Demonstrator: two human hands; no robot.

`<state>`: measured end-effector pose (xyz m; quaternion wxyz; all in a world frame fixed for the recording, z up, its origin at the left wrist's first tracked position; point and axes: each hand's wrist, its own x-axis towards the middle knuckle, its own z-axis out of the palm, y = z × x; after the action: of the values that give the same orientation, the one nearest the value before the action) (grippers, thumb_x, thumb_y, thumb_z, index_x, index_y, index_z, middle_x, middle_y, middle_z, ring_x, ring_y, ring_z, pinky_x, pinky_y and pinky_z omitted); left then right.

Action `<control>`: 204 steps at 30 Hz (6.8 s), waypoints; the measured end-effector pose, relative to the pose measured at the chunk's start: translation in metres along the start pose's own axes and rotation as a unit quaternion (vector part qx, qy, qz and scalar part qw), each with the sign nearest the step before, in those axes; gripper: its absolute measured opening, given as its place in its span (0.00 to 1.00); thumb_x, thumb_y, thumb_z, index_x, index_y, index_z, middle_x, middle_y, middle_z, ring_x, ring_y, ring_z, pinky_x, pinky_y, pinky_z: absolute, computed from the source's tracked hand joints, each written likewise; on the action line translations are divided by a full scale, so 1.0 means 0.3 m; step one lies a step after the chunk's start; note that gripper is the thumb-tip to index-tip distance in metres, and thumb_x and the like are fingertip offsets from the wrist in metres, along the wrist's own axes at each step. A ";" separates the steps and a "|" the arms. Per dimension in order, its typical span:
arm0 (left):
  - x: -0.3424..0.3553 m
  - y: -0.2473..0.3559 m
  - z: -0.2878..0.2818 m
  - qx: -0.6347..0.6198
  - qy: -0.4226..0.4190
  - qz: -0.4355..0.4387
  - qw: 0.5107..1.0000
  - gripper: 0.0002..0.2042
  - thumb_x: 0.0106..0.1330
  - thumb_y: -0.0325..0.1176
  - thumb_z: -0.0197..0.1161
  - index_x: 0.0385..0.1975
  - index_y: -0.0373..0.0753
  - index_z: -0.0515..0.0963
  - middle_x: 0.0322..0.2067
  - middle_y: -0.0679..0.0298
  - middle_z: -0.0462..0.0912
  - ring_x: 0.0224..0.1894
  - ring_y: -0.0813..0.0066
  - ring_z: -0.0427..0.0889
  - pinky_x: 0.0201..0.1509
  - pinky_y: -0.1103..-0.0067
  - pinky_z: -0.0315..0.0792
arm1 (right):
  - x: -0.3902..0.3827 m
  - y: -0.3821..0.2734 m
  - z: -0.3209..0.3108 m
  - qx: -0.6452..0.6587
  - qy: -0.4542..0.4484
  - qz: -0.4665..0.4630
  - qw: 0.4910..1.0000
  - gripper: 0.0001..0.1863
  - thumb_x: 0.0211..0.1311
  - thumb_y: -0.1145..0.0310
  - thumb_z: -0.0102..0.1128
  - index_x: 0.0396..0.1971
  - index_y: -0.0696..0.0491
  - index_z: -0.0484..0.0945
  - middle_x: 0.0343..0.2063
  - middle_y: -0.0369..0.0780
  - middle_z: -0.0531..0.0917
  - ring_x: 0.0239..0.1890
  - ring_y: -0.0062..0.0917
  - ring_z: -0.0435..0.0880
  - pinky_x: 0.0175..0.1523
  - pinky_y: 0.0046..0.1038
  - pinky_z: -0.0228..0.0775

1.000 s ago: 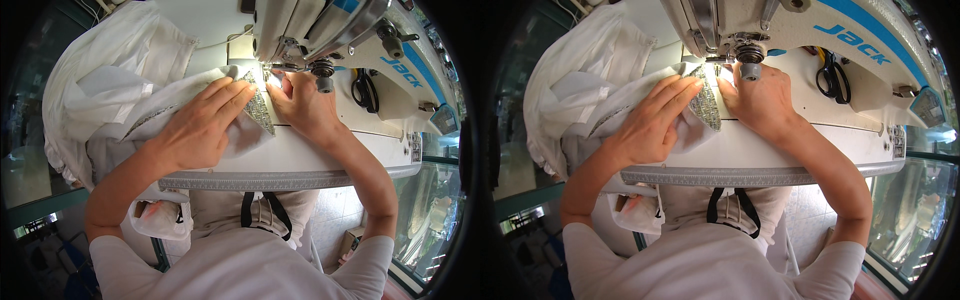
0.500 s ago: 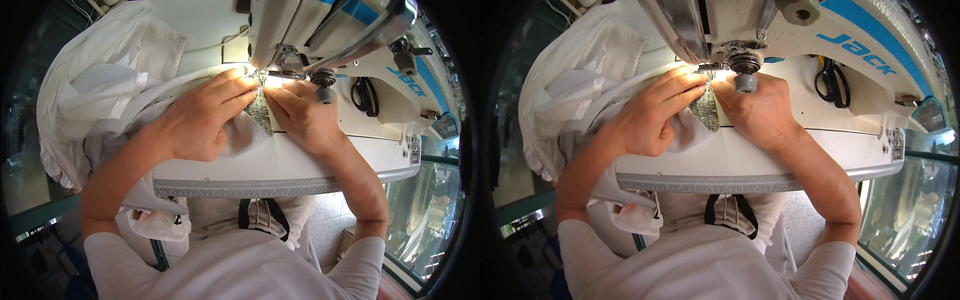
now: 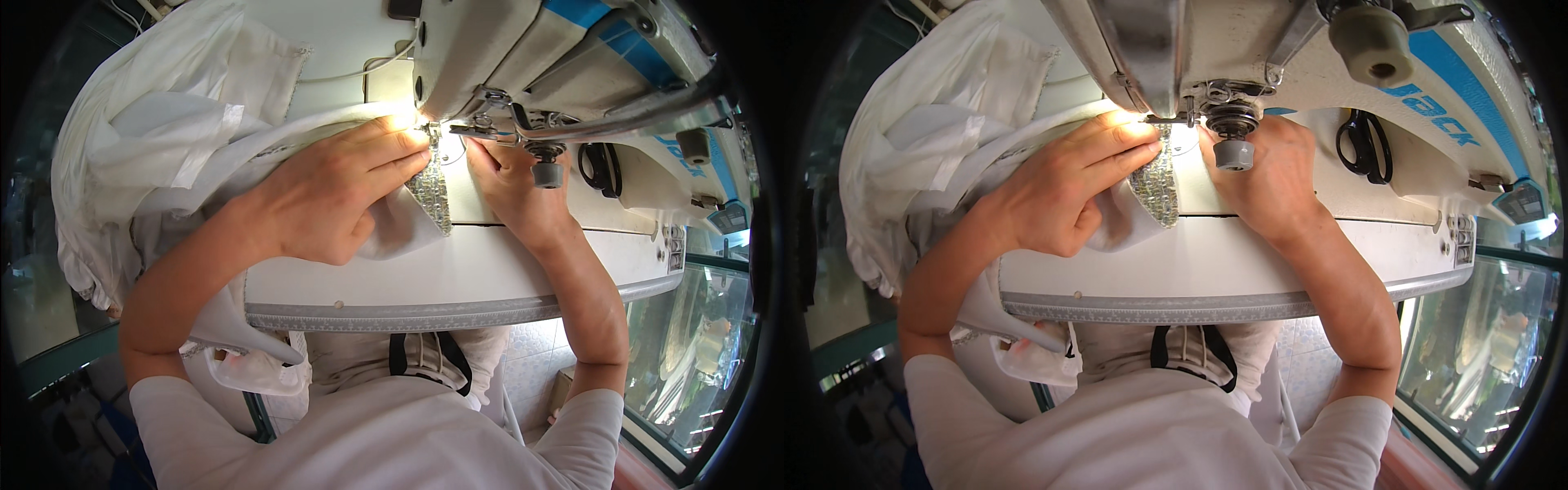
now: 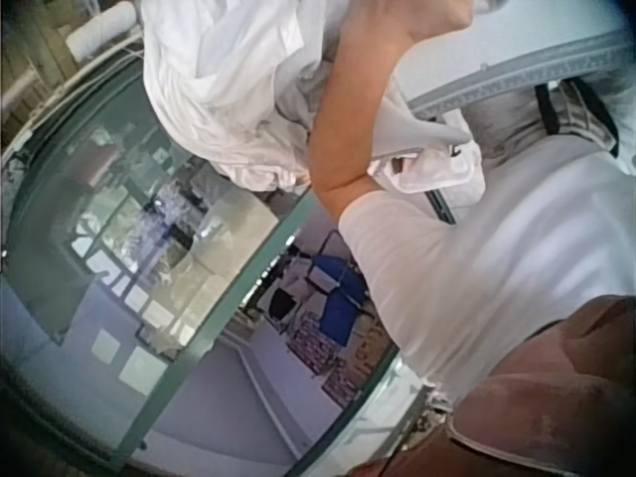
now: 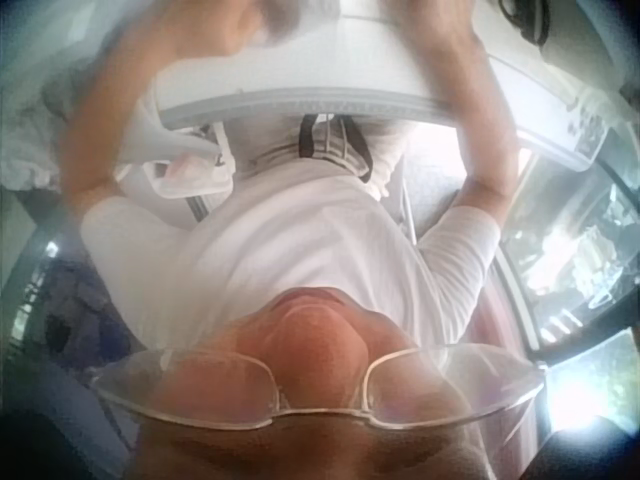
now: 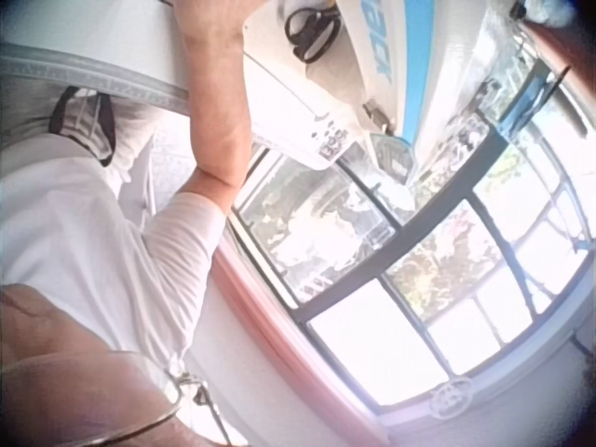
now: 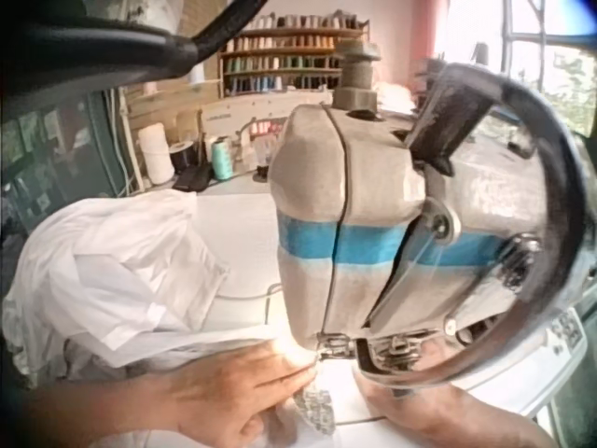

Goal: The person sews a decorative silver trim onto a white fabric using a sewing machine, then cuts the thread with scissors. They move to an ironing board to press the fabric, repeatedly folding the edges and ironing the seams to set the decorative trim.

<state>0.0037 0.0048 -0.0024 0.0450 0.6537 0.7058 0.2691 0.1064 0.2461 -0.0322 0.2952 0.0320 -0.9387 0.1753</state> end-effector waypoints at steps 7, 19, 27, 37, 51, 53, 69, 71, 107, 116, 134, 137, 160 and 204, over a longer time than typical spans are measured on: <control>0.006 0.003 0.006 0.009 0.013 0.012 1.000 0.38 0.39 0.16 0.53 0.61 0.26 0.72 0.61 0.48 0.74 0.66 0.44 0.70 0.73 0.59 0.64 | -0.007 0.020 0.005 -0.067 -0.023 0.008 0.997 0.12 0.50 0.62 0.79 0.23 0.51 0.83 0.18 0.40 0.81 0.20 0.37 0.81 0.27 0.37 0.70; 0.015 -0.034 0.009 0.045 0.043 0.025 0.998 0.36 0.41 0.17 0.53 0.60 0.28 0.74 0.59 0.49 0.76 0.62 0.47 0.73 0.70 0.60 0.66 | -0.002 0.023 0.015 -0.028 0.000 0.056 0.998 0.22 0.53 0.56 0.78 0.15 0.55 0.78 0.14 0.43 0.79 0.17 0.41 0.79 0.25 0.38 0.70; 0.030 -0.073 0.001 0.056 0.048 0.022 0.997 0.32 0.44 0.16 0.54 0.58 0.30 0.75 0.56 0.49 0.78 0.60 0.48 0.74 0.67 0.62 0.69 | 0.011 -0.040 -0.044 -0.012 -0.044 0.103 0.994 0.15 0.58 0.62 0.74 0.22 0.57 0.81 0.16 0.44 0.81 0.18 0.37 0.80 0.27 0.34 0.71; 0.024 -0.049 0.003 0.060 0.061 0.003 0.996 0.35 0.46 0.15 0.56 0.62 0.35 0.73 0.60 0.47 0.75 0.65 0.48 0.72 0.70 0.63 0.68 | -0.065 -0.214 -0.174 0.107 -0.187 0.141 0.966 0.12 0.62 0.68 0.69 0.42 0.57 0.83 0.21 0.41 0.82 0.21 0.33 0.83 0.28 0.31 0.72; -0.538 0.160 -0.199 0.235 -0.023 -0.134 0.962 0.23 0.65 0.33 0.63 0.61 0.35 0.75 0.63 0.53 0.75 0.68 0.52 0.69 0.77 0.61 0.56 | 0.242 -0.457 0.214 -0.030 -0.140 -0.067 0.987 0.12 0.66 0.64 0.60 0.36 0.59 0.73 0.29 0.52 0.86 0.32 0.49 0.86 0.38 0.47 0.78; -0.533 0.071 -0.165 0.267 0.023 -0.200 0.942 0.25 0.68 0.36 0.61 0.65 0.37 0.72 0.67 0.52 0.72 0.71 0.52 0.66 0.79 0.61 0.51 | 0.293 -0.456 0.231 -0.005 -0.104 -0.019 0.994 0.15 0.66 0.64 0.60 0.45 0.59 0.74 0.31 0.51 0.86 0.35 0.49 0.86 0.41 0.47 0.77; -0.196 -0.133 -0.201 0.157 0.111 -0.302 0.934 0.20 0.69 0.34 0.61 0.59 0.35 0.74 0.62 0.49 0.74 0.66 0.50 0.71 0.71 0.64 0.65 | -0.089 -0.376 -0.041 0.088 -0.079 0.008 0.993 0.08 0.59 0.72 0.68 0.39 0.53 0.85 0.32 0.38 0.86 0.30 0.28 0.87 0.34 0.30 0.78; -0.222 -0.058 -0.178 0.121 0.093 -0.219 0.964 0.22 0.70 0.31 0.62 0.64 0.37 0.74 0.66 0.51 0.73 0.68 0.53 0.71 0.71 0.67 0.66 | -0.075 -0.372 -0.010 0.075 -0.067 -0.021 0.995 0.10 0.59 0.71 0.69 0.41 0.51 0.85 0.31 0.38 0.85 0.29 0.29 0.86 0.34 0.31 0.77; 0.064 -0.125 -0.097 0.236 0.207 -0.074 0.947 0.11 0.59 0.20 0.62 0.42 0.35 0.79 0.44 0.56 0.85 0.48 0.52 0.82 0.49 0.63 0.75 | -0.076 -0.442 0.062 0.062 -0.073 0.028 0.995 0.05 0.63 0.68 0.59 0.29 0.51 0.76 0.24 0.38 0.82 0.25 0.36 0.85 0.28 0.35 0.75; -0.078 -0.033 -0.128 0.165 -0.032 0.039 0.985 0.21 0.53 0.15 0.58 0.50 0.35 0.79 0.54 0.61 0.79 0.55 0.59 0.77 0.58 0.66 0.70 | -0.073 -0.430 0.045 0.053 -0.101 0.020 0.993 0.02 0.57 0.71 0.59 0.27 0.52 0.75 0.23 0.37 0.83 0.25 0.35 0.85 0.28 0.35 0.75; -0.004 0.107 0.106 0.180 0.187 -0.116 0.959 0.20 0.54 0.16 0.59 0.48 0.34 0.82 0.54 0.56 0.82 0.48 0.53 0.77 0.55 0.64 0.72 | -0.040 -0.146 -0.104 0.089 -0.113 -0.100 0.984 0.07 0.58 0.71 0.67 0.37 0.49 0.85 0.23 0.37 0.82 0.23 0.34 0.82 0.26 0.35 0.71; 0.022 0.090 0.089 0.173 0.181 -0.108 0.962 0.19 0.54 0.16 0.58 0.47 0.33 0.82 0.53 0.56 0.83 0.49 0.53 0.77 0.55 0.64 0.72 | -0.026 -0.132 -0.090 0.075 -0.088 -0.112 0.987 0.07 0.57 0.72 0.67 0.36 0.50 0.85 0.22 0.37 0.80 0.22 0.34 0.80 0.26 0.35 0.70; 0.011 0.065 0.081 0.140 0.157 -0.065 0.976 0.23 0.55 0.15 0.57 0.52 0.32 0.80 0.54 0.58 0.82 0.47 0.55 0.76 0.53 0.67 0.75 | -0.041 -0.125 -0.075 0.116 -0.084 -0.116 0.983 0.10 0.49 0.75 0.69 0.34 0.52 0.84 0.20 0.37 0.76 0.22 0.33 0.78 0.26 0.34 0.69; 0.014 -0.025 0.032 0.111 0.164 -0.066 0.978 0.20 0.54 0.17 0.56 0.49 0.32 0.75 0.51 0.54 0.79 0.53 0.51 0.76 0.63 0.62 0.68 | -0.041 -0.181 -0.135 0.103 -0.109 0.018 0.988 0.08 0.61 0.75 0.65 0.40 0.55 0.84 0.26 0.41 0.82 0.24 0.35 0.82 0.31 0.34 0.74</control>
<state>0.0004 0.0120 -0.0124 -0.1268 0.5532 0.7708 0.2893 0.1473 0.2089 0.0086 0.1826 0.0641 -0.9427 0.2719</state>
